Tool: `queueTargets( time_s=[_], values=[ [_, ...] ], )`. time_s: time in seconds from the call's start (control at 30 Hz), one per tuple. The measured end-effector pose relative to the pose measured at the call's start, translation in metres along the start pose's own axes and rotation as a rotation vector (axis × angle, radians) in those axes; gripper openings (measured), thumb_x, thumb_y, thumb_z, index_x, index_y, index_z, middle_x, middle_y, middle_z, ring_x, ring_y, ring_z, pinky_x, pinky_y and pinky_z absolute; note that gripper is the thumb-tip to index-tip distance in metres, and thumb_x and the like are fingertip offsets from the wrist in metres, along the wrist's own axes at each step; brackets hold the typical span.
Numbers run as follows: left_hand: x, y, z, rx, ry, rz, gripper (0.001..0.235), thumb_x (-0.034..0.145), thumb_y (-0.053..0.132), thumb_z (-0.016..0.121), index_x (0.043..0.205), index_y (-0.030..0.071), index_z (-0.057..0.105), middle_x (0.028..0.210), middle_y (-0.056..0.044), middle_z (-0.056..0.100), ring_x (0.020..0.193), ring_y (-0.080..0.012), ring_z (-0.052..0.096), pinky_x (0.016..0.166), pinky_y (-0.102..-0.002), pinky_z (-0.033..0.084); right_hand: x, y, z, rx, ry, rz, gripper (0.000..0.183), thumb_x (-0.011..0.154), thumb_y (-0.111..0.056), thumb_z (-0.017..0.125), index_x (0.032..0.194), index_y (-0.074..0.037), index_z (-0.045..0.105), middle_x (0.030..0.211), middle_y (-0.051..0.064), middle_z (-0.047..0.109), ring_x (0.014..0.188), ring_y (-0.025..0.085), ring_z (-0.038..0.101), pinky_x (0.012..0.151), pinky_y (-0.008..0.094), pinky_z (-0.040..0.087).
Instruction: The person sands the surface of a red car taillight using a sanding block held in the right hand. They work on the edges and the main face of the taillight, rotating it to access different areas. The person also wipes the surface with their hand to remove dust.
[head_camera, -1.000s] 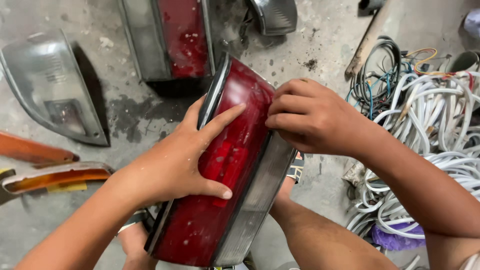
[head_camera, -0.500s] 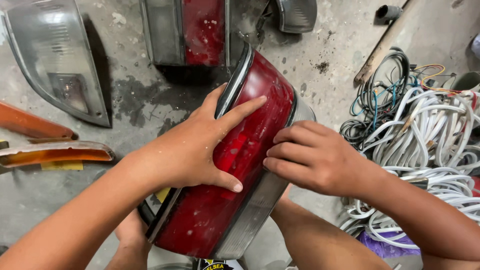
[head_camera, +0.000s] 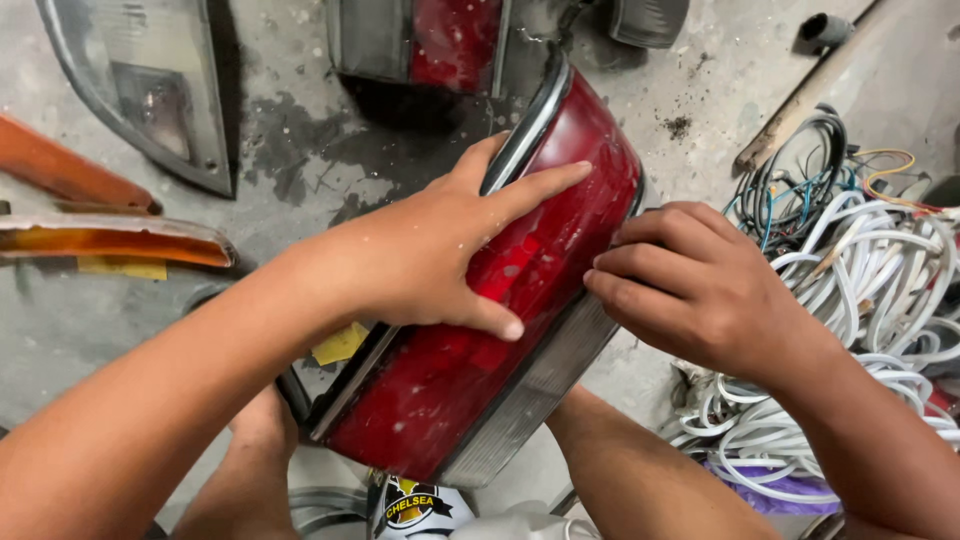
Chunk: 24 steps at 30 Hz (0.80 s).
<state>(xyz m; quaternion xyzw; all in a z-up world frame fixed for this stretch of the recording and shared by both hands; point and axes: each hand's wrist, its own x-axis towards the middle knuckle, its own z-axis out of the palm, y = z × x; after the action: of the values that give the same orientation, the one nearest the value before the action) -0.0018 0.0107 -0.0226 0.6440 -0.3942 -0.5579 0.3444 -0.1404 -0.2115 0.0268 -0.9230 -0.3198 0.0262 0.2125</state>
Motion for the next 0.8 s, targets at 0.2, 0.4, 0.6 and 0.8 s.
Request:
queueTargets(
  time_s=[0.2, 0.4, 0.6, 0.8],
  values=[
    [0.000, 0.003, -0.002, -0.015, -0.011, -0.039, 0.118, 0.072, 0.032, 0.093, 0.161, 0.045, 0.015, 0.171, -0.018, -0.001, 0.141, -0.0399, 0.043, 0.107, -0.044, 0.045, 0.006, -0.012, 0.004, 0.151, -0.058, -0.003, 0.020, 0.102, -0.017, 0.056, 0.103, -0.001, 0.068, 0.103, 0.013, 0.070, 0.096, 0.036, 0.065, 0.075, 0.047, 0.049],
    [0.000, 0.005, -0.003, 0.002, -0.020, -0.057, 0.120, 0.072, 0.035, 0.094, 0.161, 0.046, 0.014, 0.171, -0.022, -0.002, 0.137, -0.0401, 0.048, 0.106, -0.042, 0.046, 0.008, -0.022, 0.008, 0.012, -0.035, -0.022, 0.019, 0.104, -0.014, 0.053, 0.096, -0.006, 0.068, 0.097, 0.008, 0.069, 0.088, 0.029, 0.064, 0.076, 0.042, 0.048],
    [0.000, 0.006, -0.002, 0.018, -0.015, -0.082, 0.122, 0.071, 0.036, 0.095, 0.161, 0.048, 0.014, 0.170, -0.024, -0.003, 0.138, -0.0393, 0.048, 0.107, -0.042, 0.045, 0.002, -0.017, 0.012, 0.075, -0.049, -0.001, 0.018, 0.102, -0.021, 0.058, 0.100, -0.006, 0.069, 0.099, 0.007, 0.069, 0.091, 0.030, 0.065, 0.071, 0.041, 0.045],
    [0.000, 0.005, -0.001, 0.014, -0.008, -0.068, 0.123, 0.071, 0.033, 0.096, 0.161, 0.048, 0.013, 0.170, -0.024, -0.001, 0.136, -0.0405, 0.049, 0.108, -0.043, 0.044, -0.001, 0.002, 0.008, 0.018, 0.011, -0.036, 0.017, 0.100, -0.019, 0.066, 0.099, -0.003, 0.072, 0.095, 0.013, 0.072, 0.091, 0.034, 0.066, 0.074, 0.045, 0.050]
  ],
)
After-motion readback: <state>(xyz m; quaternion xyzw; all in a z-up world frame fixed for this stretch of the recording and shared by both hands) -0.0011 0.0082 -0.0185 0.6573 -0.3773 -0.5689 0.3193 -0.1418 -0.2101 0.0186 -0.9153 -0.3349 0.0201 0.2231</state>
